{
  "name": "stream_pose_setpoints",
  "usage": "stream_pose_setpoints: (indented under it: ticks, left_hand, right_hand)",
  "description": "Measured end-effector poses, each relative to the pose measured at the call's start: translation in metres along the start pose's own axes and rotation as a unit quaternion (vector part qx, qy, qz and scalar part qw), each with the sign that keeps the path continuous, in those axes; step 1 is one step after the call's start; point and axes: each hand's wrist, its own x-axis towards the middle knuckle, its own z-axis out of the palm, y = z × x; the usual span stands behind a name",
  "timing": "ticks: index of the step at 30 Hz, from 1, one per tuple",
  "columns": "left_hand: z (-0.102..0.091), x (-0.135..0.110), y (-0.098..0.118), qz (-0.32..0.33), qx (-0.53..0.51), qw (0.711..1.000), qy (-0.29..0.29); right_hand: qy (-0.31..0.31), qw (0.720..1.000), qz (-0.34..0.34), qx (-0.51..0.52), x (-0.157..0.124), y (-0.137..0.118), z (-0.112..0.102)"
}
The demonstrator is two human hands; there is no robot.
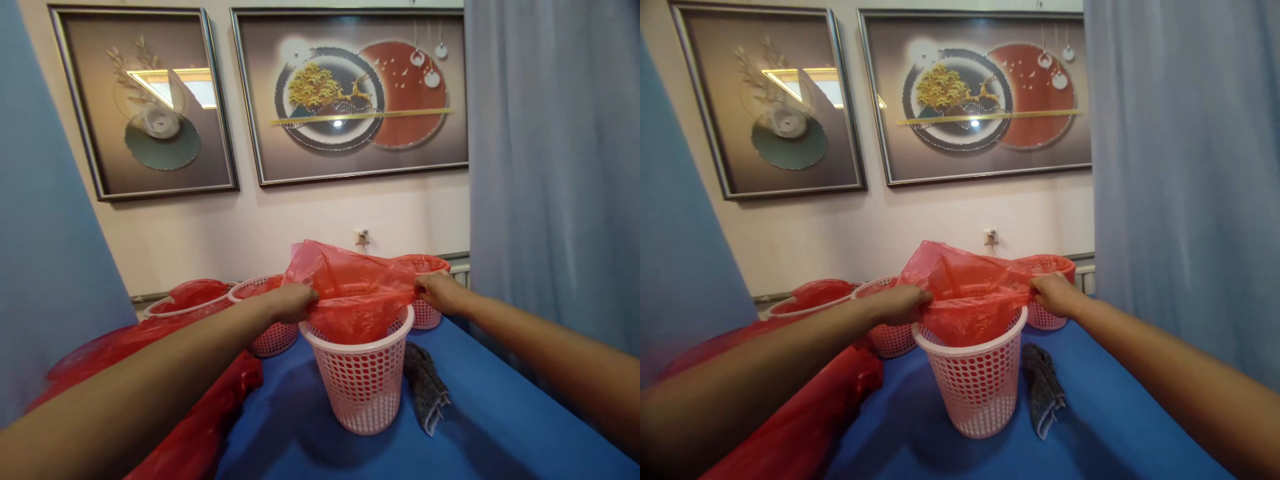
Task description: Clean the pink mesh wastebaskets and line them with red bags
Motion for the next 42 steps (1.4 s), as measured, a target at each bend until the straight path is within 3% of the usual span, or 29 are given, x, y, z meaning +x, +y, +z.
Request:
stream_pose_setpoints:
  ticks: [6,14,18,25,30,34,36,39,42]
  left_hand:
    - [0.016,-0.024,0.007,0.051,-0.228,0.968,0.086]
    - [0.058,-0.065,0.041,0.111,-0.237,0.939,0.225]
    - [0.079,-0.072,0.050,0.109,-0.242,0.933,0.242]
    - [0.098,-0.072,0.050,0.095,-0.251,0.944,0.192]
    - [0.096,-0.070,0.046,0.050,-0.326,0.926,0.184]
    - [0.094,-0.065,0.042,-0.025,-0.377,0.890,0.254]
    - [0.094,-0.061,0.040,-0.053,-0.385,0.874,0.292]
    - [0.096,-0.053,0.036,-0.059,-0.399,0.863,0.305]
    - [0.097,-0.044,0.032,-0.065,-0.399,0.862,0.305]
  right_hand:
    - [0.118,0.987,-0.076,0.074,-0.028,-0.012,0.004]
    - [0.224,0.964,-0.083,0.114,-0.081,-0.006,0.056]
    - [0.207,0.967,-0.098,0.111,-0.095,-0.010,0.073]
    - [0.122,0.976,-0.071,0.166,-0.097,-0.015,0.076]
    - [0.060,0.948,0.019,0.311,-0.090,-0.012,0.074]
    - [0.049,0.870,0.179,0.457,-0.079,-0.015,0.064]
    - [0.039,0.838,0.224,0.496,-0.074,-0.021,0.055]
    - [0.035,0.824,0.243,0.511,-0.067,-0.028,0.047]
    - [0.088,0.818,0.255,0.509,-0.058,-0.029,0.047]
